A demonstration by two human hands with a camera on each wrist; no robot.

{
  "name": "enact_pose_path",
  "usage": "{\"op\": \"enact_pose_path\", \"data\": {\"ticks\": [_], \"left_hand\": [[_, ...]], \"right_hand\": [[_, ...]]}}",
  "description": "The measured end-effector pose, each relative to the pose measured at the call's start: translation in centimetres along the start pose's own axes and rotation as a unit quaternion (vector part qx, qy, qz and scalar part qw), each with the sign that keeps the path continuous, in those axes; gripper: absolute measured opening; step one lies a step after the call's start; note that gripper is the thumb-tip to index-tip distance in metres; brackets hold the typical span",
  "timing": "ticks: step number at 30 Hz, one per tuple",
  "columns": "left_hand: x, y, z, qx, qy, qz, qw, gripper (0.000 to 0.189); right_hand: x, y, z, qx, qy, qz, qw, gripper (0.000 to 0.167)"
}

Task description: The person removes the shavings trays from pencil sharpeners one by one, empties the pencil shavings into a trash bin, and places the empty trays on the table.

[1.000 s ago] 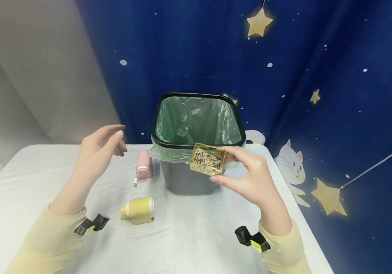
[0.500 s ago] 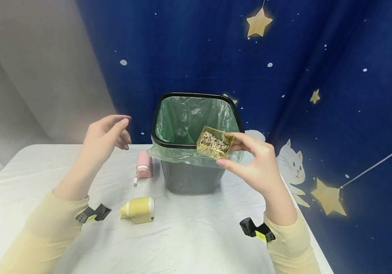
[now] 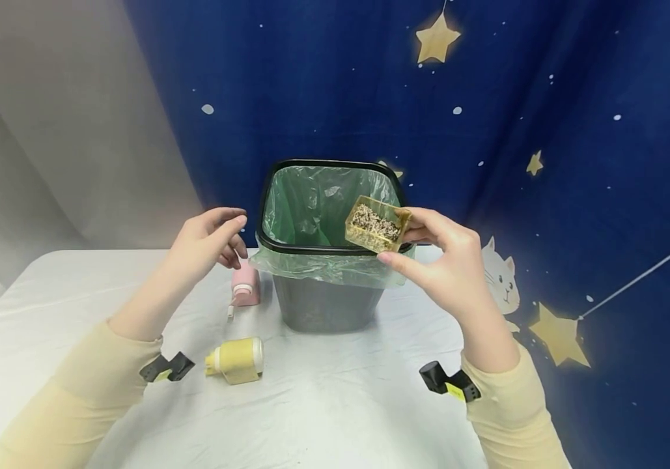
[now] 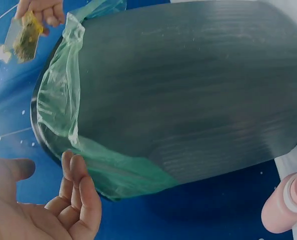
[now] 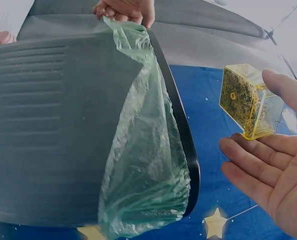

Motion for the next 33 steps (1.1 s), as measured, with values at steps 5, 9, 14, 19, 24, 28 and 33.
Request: {"op": "enact_pose_path", "data": {"ticks": [5, 9, 14, 19, 24, 28, 33], "left_hand": [[-0.8, 0.2, 0.2, 0.021, 0.018, -0.015, 0.9995, 0.053], [-1.3, 0.3, 0.2, 0.056, 0.053, -0.027, 0.9966, 0.060], [-1.8, 0.1, -0.1, 0.101, 0.097, -0.052, 0.9888, 0.062], [-2.1, 0.0, 0.0, 0.120, 0.140, -0.053, 0.9814, 0.058], [-2.5, 0.1, 0.3, 0.134, 0.172, -0.068, 0.9736, 0.061], [-2.7, 0.1, 0.6, 0.137, 0.185, -0.074, 0.9704, 0.061], [-2.8, -0.1, 0.7, 0.134, 0.213, -0.074, 0.9650, 0.054]], "right_hand": [[0.3, -0.6, 0.0, -0.011, 0.018, 0.001, 0.9998, 0.055], [0.4, -0.8, 0.2, -0.027, 0.024, 0.000, 0.9993, 0.054], [0.2, -1.1, 0.6, -0.046, 0.040, -0.012, 0.9981, 0.053], [-0.1, -1.2, 1.0, -0.052, 0.057, -0.027, 0.9967, 0.053], [-0.2, -1.6, 1.0, -0.055, 0.065, -0.032, 0.9958, 0.052], [-0.3, -2.1, 1.1, -0.051, 0.069, -0.037, 0.9957, 0.050], [-0.3, -2.6, 1.5, -0.057, 0.083, -0.047, 0.9938, 0.050]]}}
Point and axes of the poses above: each hand's wrist, its own y-axis away from the middle knuckle, its own x-axis out of the back of the hand, z = x × y, the point moved 4 cm from there along -y, towards the middle knuckle, and after that the axes turned 9 degrees about z, right-handed, at the moved point
